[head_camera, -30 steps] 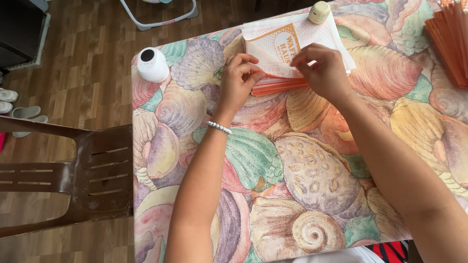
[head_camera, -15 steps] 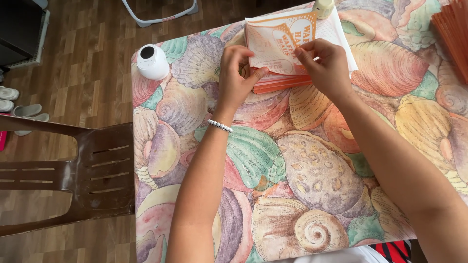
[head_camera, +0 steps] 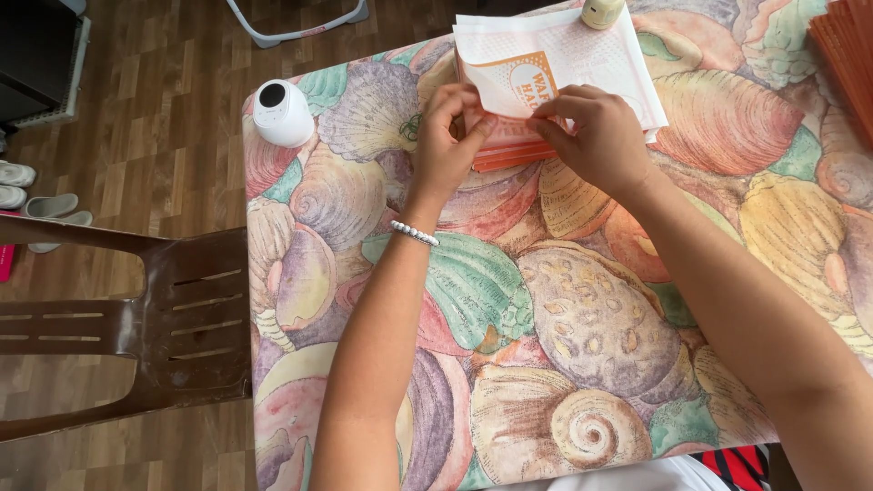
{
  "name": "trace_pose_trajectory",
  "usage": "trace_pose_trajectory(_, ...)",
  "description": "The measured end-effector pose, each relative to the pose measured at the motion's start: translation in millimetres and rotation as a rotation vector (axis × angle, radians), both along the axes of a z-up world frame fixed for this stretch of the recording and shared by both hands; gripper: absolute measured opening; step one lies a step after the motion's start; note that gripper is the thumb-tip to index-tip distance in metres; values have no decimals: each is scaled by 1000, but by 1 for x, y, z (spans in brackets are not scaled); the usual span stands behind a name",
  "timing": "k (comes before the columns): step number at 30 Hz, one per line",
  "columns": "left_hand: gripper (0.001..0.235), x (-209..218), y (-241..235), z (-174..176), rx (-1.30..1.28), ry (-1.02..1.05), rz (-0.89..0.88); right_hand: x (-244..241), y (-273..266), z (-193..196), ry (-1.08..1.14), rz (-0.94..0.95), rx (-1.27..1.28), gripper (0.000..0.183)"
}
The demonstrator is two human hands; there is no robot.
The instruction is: Manually folding flat paper templates into bags and stacking them on a table.
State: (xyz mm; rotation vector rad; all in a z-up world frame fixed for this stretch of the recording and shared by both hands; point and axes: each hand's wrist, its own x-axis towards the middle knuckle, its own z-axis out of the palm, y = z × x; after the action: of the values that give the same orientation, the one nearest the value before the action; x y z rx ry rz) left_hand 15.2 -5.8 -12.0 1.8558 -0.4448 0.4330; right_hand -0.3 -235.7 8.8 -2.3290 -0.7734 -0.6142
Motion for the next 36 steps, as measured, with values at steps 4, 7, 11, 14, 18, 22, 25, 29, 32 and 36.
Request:
trace_pose_trajectory(4,46,-15,-1,15,-39,-121,83,-1,-2,-5,-52,-53,26,32)
trace_pose_trajectory(7,47,-12,1,10,147,-267,132,-2,-6,-12,-96,-126,-22,65)
trace_pose_trajectory(11,25,-11,1,9,497,-254,83,-11,-4,-9,-203,-31,-89,65)
trace_pose_trajectory(14,27,-10,1,12,497,-249,84,-16,-5,-9,-211,-6,-98,61)
trace_pose_trajectory(18,32,-5,3,8,398,-143,39,-30,-4,4,-114,30,-1,56)
trace_pose_trajectory(22,22,-12,3,24,51,24,-30,-34,-2,33,176,228,169,59)
trace_pose_trajectory(25,34,-19,5,34,-235,286,59,-8,-15,38,233,134,261,58)
trace_pose_trajectory(29,51,-19,5,45,-323,445,132,63,-44,7,-134,-141,64,25)
trace_pose_trajectory(32,27,-12,7,34,-208,423,168,103,-59,-9,-169,-193,-31,14)
trace_pose_trajectory(36,10,-4,7,16,-49,248,216,137,-85,-20,-182,-235,-23,11)
